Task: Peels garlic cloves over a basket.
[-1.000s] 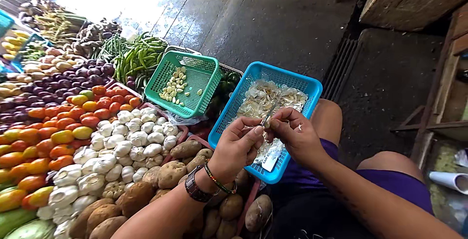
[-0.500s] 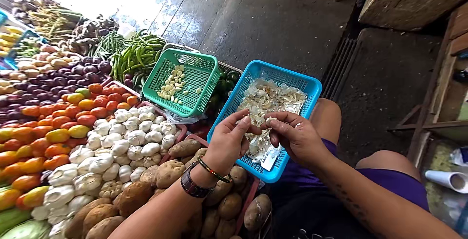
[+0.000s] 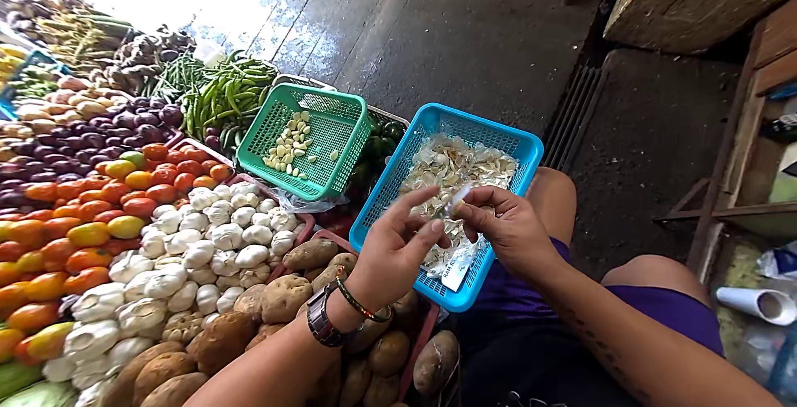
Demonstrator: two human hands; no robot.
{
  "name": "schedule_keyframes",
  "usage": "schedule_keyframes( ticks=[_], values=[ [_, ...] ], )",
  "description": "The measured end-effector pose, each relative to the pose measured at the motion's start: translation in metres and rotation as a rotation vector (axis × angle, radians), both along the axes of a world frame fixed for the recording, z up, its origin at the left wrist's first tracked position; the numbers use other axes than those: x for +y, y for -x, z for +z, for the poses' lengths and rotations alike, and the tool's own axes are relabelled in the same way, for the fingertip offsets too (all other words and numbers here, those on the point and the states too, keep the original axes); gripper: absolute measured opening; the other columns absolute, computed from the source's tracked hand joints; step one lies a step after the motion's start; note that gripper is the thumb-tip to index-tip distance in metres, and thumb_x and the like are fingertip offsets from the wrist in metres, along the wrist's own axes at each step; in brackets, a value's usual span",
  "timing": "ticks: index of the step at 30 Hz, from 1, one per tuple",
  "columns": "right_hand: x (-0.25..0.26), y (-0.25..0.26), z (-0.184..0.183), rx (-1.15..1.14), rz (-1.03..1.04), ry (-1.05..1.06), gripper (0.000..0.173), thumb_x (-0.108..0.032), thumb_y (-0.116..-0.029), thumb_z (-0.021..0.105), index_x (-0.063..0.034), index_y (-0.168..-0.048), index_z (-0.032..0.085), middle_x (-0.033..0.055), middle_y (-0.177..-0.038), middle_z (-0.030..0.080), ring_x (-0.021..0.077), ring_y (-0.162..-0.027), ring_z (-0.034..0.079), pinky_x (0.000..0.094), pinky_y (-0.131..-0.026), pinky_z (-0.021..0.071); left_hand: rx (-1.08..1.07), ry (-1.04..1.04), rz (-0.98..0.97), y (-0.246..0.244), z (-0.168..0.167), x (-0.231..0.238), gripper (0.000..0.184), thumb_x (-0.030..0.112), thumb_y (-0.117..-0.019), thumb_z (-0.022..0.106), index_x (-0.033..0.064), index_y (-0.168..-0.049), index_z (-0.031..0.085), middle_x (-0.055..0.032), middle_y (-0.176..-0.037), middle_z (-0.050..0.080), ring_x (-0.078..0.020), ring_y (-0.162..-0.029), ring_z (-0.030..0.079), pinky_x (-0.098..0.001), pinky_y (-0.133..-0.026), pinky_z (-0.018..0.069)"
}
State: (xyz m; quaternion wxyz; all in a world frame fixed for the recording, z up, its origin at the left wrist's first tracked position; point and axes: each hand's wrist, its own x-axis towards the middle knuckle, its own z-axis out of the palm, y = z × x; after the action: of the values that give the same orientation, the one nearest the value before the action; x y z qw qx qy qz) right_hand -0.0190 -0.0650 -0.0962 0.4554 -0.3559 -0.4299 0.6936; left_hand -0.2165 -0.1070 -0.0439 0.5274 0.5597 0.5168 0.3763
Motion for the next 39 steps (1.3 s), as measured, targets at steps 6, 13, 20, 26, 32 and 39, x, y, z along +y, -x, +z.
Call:
schedule_keyframes(
  ticks=[6, 13, 20, 26, 32, 39],
  values=[
    [0.000, 0.000, 0.006, -0.147, -0.041, -0.106, 0.007, -0.009, -0.0914, 0.075, -0.0070, -0.099, 0.076, 0.0032, -0.088, 0.072, 0.0084, -0.066, 0.063, 0.0219, -0.061, 0.0552, 0.196, -0.049, -0.042, 0.001, -0.005, 0.000, 0.034, 0.019, -0.1056, 0.056, 0.0171, -0.138, 0.063, 0.0031, -0.093, 0.075, -0.0030, -0.069, 0.064, -0.0192, -0.063, 0.0530],
    [-0.001, -0.001, 0.011, -0.203, -0.050, -0.110, 0.006, -0.009, -0.0894, 0.077, -0.0082, -0.095, 0.075, 0.0018, -0.084, 0.072, 0.0088, -0.065, 0.063, 0.0221, -0.061, 0.0550, 0.114, -0.011, -0.014, -0.001, -0.004, 0.000, 0.033, 0.017, -0.1052, 0.057, 0.0146, -0.137, 0.065, 0.0024, -0.088, 0.073, -0.0022, -0.061, 0.057, -0.0176, -0.055, 0.0473],
    [-0.002, -0.002, 0.013, -0.188, -0.086, -0.150, 0.010, -0.007, -0.0899, 0.077, -0.0068, -0.100, 0.079, 0.0035, -0.090, 0.075, 0.0098, -0.070, 0.067, 0.0235, -0.065, 0.0581, -0.211, 0.384, 0.094, -0.004, 0.011, 0.003, 0.031, 0.013, -0.1066, 0.053, 0.0131, -0.135, 0.066, -0.0054, -0.081, 0.062, -0.0035, -0.047, 0.040, -0.0169, -0.041, 0.0336],
    [0.001, -0.002, 0.005, 0.015, -0.160, -0.151, 0.013, -0.005, -0.0918, 0.074, -0.0075, -0.104, 0.077, 0.0064, -0.086, 0.072, 0.0106, -0.065, 0.064, 0.0246, -0.063, 0.0579, -0.268, 0.439, 0.200, -0.002, 0.012, 0.006, 0.032, 0.017, -0.1079, 0.051, 0.0127, -0.138, 0.063, -0.0062, -0.081, 0.061, -0.0043, -0.045, 0.039, -0.0168, -0.040, 0.0343],
    [-0.002, -0.002, 0.004, -0.025, -0.111, -0.124, 0.011, -0.009, -0.0902, 0.076, -0.0101, -0.101, 0.075, 0.0042, -0.089, 0.072, 0.0093, -0.067, 0.064, 0.0233, -0.063, 0.0568, 0.030, -0.065, -0.062, -0.003, 0.003, -0.003, 0.051, 0.018, -0.1060, 0.055, 0.0106, -0.155, 0.042, -0.0008, -0.089, 0.072, -0.0036, -0.062, 0.058, -0.0194, -0.057, 0.0492],
    [-0.005, 0.002, 0.005, -0.056, -0.125, -0.156, 0.011, -0.003, -0.0880, 0.076, -0.0085, -0.096, 0.072, 0.0029, -0.085, 0.071, 0.0093, -0.068, 0.065, 0.0238, -0.065, 0.0580, 0.214, -0.185, -0.048, -0.004, -0.009, -0.003, 0.037, 0.019, -0.1070, 0.054, 0.0139, -0.143, 0.060, 0.0015, -0.094, 0.074, -0.0040, -0.076, 0.066, -0.0214, -0.070, 0.0561]
  ],
)
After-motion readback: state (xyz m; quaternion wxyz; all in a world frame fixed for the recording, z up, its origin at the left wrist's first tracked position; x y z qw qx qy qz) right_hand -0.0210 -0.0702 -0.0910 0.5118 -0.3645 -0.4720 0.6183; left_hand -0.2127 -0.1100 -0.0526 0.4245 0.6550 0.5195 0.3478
